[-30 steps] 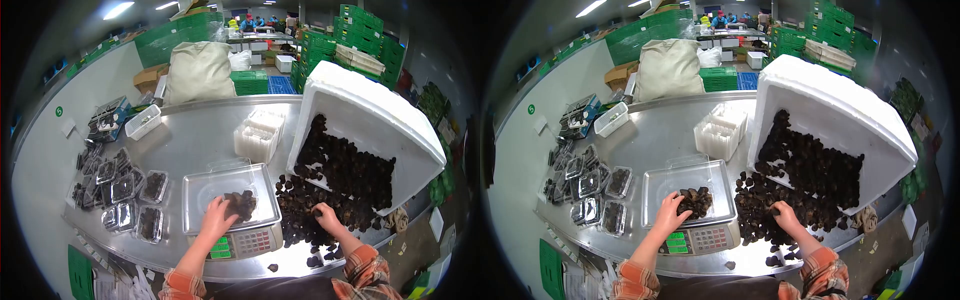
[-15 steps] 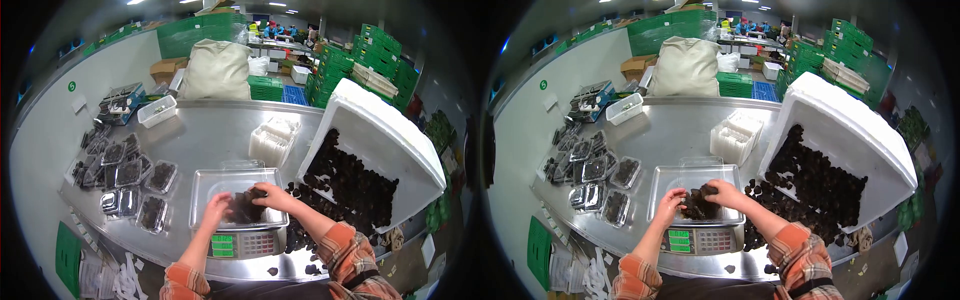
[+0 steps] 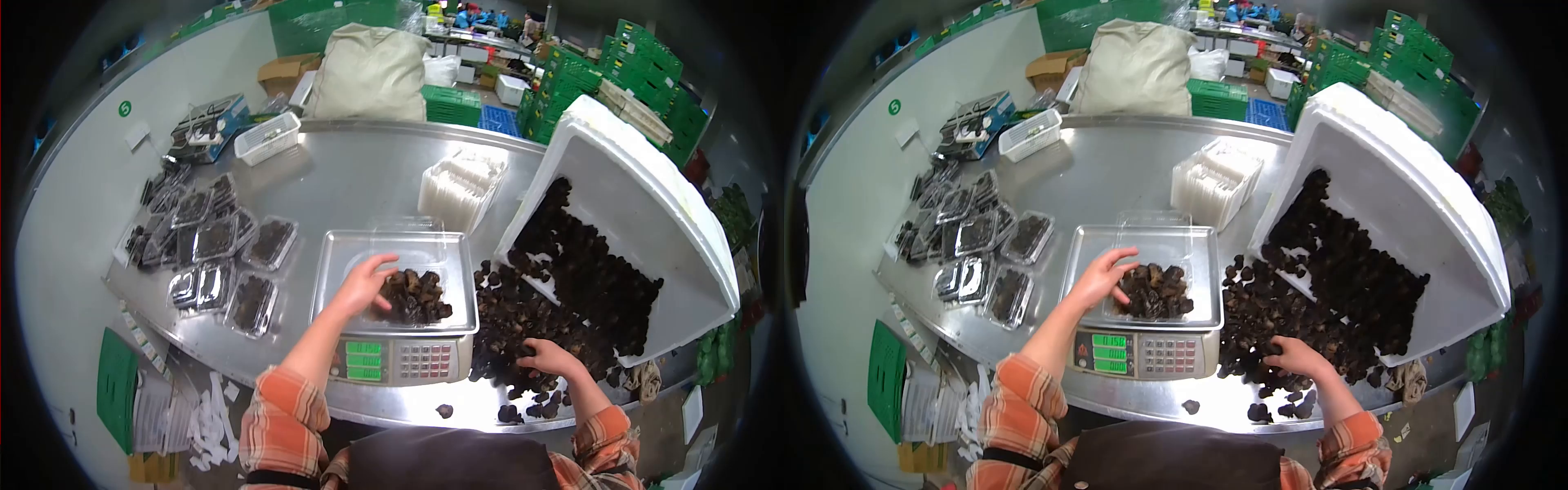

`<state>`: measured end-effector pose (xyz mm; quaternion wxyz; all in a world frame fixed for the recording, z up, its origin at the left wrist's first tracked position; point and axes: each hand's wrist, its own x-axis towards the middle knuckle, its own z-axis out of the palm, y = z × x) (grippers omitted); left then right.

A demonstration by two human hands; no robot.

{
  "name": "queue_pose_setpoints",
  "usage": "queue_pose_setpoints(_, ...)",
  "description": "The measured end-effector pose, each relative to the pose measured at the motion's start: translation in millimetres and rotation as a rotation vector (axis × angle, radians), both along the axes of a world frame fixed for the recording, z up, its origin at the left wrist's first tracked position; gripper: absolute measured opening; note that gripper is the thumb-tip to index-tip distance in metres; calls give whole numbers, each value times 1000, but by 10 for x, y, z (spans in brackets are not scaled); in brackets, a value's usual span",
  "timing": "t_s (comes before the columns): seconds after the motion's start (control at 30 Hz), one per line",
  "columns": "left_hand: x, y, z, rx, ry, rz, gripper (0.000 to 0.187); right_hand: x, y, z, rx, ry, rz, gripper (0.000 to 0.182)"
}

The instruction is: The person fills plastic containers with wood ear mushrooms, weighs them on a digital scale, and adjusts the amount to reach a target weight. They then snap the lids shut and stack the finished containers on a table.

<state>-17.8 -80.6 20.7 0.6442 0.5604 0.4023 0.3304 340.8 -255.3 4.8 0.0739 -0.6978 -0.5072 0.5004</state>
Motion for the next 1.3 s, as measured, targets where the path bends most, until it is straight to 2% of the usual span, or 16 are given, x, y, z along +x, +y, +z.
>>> queue_pose_setpoints(0.1, -38, 133, 91, 119, -14, 80, 35, -6, -89, -43, -5, 48, -146, 42)
queue_pose_setpoints(0.27, -134, 31, 139, 296, -54, 384, 28, -534, 224, 406, 303, 74, 13, 30)
queue_pose_setpoints(0.5, -611, -300, -269, 244, -102, 698, 24, -1302, 943, 607, 749, 27, 292, 40)
queue_pose_setpoints(0.53, -651, -359, -297, 238, -108, 715, 24, -1385, 1016, 511, 908, -47, 306, 46)
queue_pose_setpoints(0.67, -917, -553, -426, 203, -108, 774, 22, -1371, 768, 575, 879, -265, 427, 39)
queue_pose_setpoints(0.7, -990, -587, -491, 195, -106, 787, 22, -1319, 650, 491, 650, -145, 502, 33)
queue_pose_setpoints(0.77, -1043, -616, -587, 172, -124, 810, 20, -1218, 351, 33, 420, -52, 747, 26)
queue_pose_setpoints(0.8, -1048, -617, -619, 158, -124, 810, 20, -1153, 111, -458, 498, -34, 824, 31)
queue_pose_setpoints(0.87, -1017, -603, -628, 138, -131, 801, 20, -1282, -244, -360, 305, -173, 889, 41)
queue_pose_setpoints(0.9, -970, -584, -613, 131, -137, 791, 20, -1251, -342, -640, 332, -126, 939, 38)
queue_pose_setpoints(0.97, -882, -567, -556, 119, -145, 777, 20, -1166, -470, -1094, 342, -98, 898, 34)
queue_pose_setpoints(1.0, -848, -560, -495, 117, -151, 776, 20, -1127, -489, -1099, 342, -103, 859, 31)
queue_pose_setpoints(1.1, -912, -522, -449, 146, -141, 785, 20, -957, -460, -934, 334, 47, 715, 29)
queue_pose_setpoints(1.17, -971, -502, -433, 161, -127, 791, 21, -856, -307, -446, 72, 136, 650, 34)
queue_pose_setpoints(1.23, -1020, -496, -409, 155, -113, 793, 21, -668, -308, -360, 32, 81, 536, 38)
queue_pose_setpoints(1.3, -1061, -468, -445, 146, -110, 783, 22, -499, -261, -335, -4, 72, 571, 36)
